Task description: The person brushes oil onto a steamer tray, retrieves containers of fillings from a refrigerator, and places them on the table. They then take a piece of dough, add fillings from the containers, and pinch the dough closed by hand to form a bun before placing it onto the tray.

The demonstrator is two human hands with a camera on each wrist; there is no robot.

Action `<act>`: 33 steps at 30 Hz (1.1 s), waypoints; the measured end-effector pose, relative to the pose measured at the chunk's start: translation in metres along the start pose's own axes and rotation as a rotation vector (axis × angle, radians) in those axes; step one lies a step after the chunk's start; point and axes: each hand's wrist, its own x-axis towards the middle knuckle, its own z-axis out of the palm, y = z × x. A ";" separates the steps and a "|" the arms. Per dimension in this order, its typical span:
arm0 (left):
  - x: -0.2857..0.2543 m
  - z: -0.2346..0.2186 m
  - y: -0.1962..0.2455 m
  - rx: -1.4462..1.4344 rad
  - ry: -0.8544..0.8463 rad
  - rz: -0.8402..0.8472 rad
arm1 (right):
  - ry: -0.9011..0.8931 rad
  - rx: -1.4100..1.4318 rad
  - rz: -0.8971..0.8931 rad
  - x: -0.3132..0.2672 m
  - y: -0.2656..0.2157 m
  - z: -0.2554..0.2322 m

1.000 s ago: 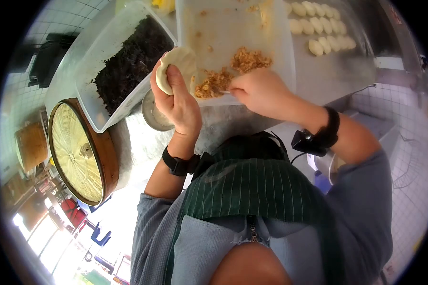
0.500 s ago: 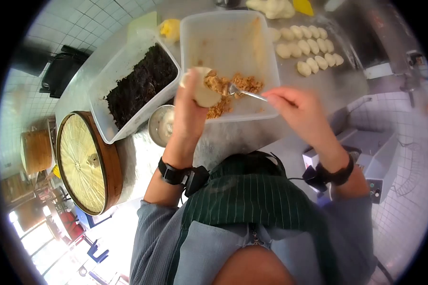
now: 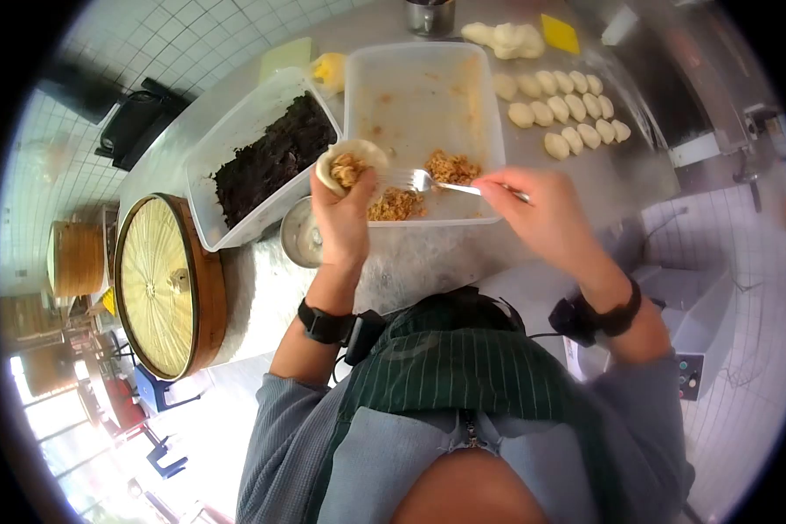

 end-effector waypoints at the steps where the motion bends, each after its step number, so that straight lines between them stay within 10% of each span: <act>1: -0.003 -0.007 0.005 -0.007 0.020 0.009 | -0.029 -0.083 -0.028 0.004 -0.003 -0.001; 9: -0.051 -0.087 0.032 -0.257 0.281 -0.133 | -0.181 -0.123 -0.286 0.046 -0.007 0.011; 17: -0.073 -0.073 0.051 -0.825 0.134 -0.494 | -0.342 -0.658 -0.291 0.059 0.025 0.075; 33: -0.019 -0.090 0.030 -0.632 -0.116 -0.503 | -0.285 0.139 0.212 0.034 -0.009 0.017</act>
